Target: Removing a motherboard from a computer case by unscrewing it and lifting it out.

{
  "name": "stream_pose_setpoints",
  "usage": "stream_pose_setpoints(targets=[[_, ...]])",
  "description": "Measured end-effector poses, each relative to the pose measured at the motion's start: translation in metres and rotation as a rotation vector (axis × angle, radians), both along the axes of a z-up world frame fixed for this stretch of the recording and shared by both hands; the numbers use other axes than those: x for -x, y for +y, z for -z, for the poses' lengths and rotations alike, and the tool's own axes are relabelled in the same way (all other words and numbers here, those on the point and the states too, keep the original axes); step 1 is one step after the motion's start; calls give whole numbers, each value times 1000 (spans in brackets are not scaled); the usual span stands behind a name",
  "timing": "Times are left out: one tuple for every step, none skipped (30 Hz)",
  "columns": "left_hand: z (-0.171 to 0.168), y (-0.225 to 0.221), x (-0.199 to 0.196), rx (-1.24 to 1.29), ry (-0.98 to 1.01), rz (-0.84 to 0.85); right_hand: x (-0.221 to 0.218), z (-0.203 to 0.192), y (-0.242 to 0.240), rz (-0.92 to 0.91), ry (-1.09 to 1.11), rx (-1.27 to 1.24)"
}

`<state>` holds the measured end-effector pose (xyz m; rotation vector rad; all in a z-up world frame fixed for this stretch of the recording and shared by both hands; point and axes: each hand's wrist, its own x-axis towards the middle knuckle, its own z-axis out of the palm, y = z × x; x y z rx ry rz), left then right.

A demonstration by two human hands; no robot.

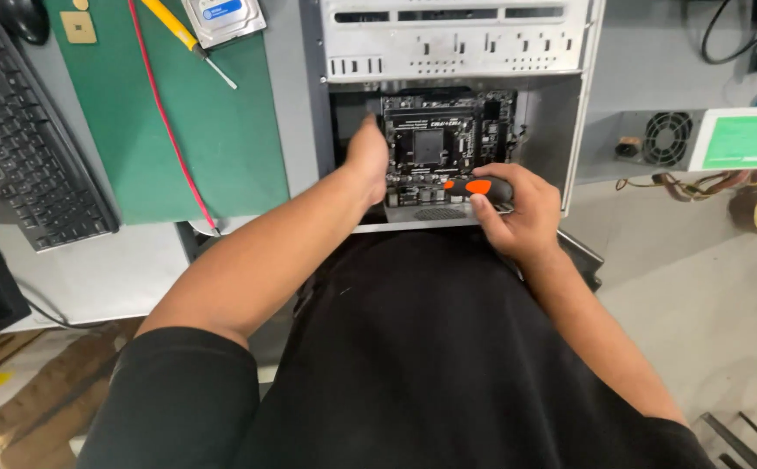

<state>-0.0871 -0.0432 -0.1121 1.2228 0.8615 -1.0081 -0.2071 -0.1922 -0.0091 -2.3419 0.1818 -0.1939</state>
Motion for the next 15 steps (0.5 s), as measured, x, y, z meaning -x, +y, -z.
stream_pose_setpoints(targets=[[-32, 0, -5, -24, 22, 28, -1, 3, 6, -10, -27, 15], [-65, -1, -10, -47, 44, 55, -2, 5, 11, -20, -54, 29], [-63, -1, -8, -42, 45, 61, -3, 8, 17, -15, -52, 35], [-62, -1, -6, -27, 61, 22, -4, 10, 22, -31, -62, 71], [-62, -2, -6, -11, 69, -18, -7, 12, 27, -46, -79, 108], [-77, -1, -7, -4, 62, -13, -5, 13, 28, -41, -86, 116], [-92, -1, -10, 7, 73, -20, -6, 14, 30, -54, -93, 156], [-107, -1, -13, 18, 84, -27, -6, 15, 31, -66, -100, 196], [-98, 1, -13, 24, 75, -20, -6, 16, 32, -59, -109, 203], [-89, 4, -13, 12, 93, -11, -6, 17, 33, -41, -114, 215], [-79, 5, -11, 0, 116, -8, -5, 18, 33, -28, -114, 226], [-80, 6, -13, 6, 112, -7, -4, 19, 34, -27, -118, 233], [-80, 7, -13, -3, 122, 8, -2, 21, 35, -16, -102, 212], [-79, 9, -12, -13, 132, 23, 0, 23, 35, -5, -86, 192], [-78, 9, -14, -13, 137, 19, 0, 22, 36, -9, -81, 191]])
